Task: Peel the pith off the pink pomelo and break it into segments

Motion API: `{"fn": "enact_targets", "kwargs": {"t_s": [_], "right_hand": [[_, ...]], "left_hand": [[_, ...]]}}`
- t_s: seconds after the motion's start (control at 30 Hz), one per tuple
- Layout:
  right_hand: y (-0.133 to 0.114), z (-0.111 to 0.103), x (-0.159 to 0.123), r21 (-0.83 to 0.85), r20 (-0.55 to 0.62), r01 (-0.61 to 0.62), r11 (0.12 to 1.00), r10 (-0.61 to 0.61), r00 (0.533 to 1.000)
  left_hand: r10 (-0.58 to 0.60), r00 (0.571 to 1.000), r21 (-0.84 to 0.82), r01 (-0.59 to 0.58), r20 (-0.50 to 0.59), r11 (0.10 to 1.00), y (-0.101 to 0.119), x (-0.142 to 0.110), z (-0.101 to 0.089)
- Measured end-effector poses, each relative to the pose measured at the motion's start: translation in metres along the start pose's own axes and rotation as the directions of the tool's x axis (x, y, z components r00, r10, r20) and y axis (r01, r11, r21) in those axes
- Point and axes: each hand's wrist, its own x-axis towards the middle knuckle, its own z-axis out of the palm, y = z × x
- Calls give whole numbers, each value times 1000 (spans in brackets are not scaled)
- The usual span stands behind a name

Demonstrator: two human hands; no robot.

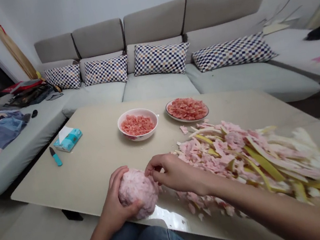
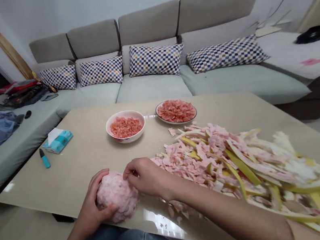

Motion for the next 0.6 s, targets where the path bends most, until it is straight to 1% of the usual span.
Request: {"fn": "enact_targets", "kwargs": {"t_s": [0.17, 0.37, 0.5, 0.6], "right_hand": [[-7, 1, -7, -113, 3, 4, 994, -3, 1000], [-16, 0, 2, -226, 70, -9, 974, 26, 997], [-15, 3, 6, -246, 55, -5, 969, 19, 998], [-10, 4, 5, -185, 46, -5, 983, 14, 999]], "left_hand": [[14, 1000, 7, -14, -2, 1000, -1, 1, 1], [35, 999, 29, -35, -2, 999, -3, 3, 2], [53, 998, 44, -53, -16, 998, -3, 2, 2], [58, 998, 34, -57, -14, 998, -4, 1, 2]]}}
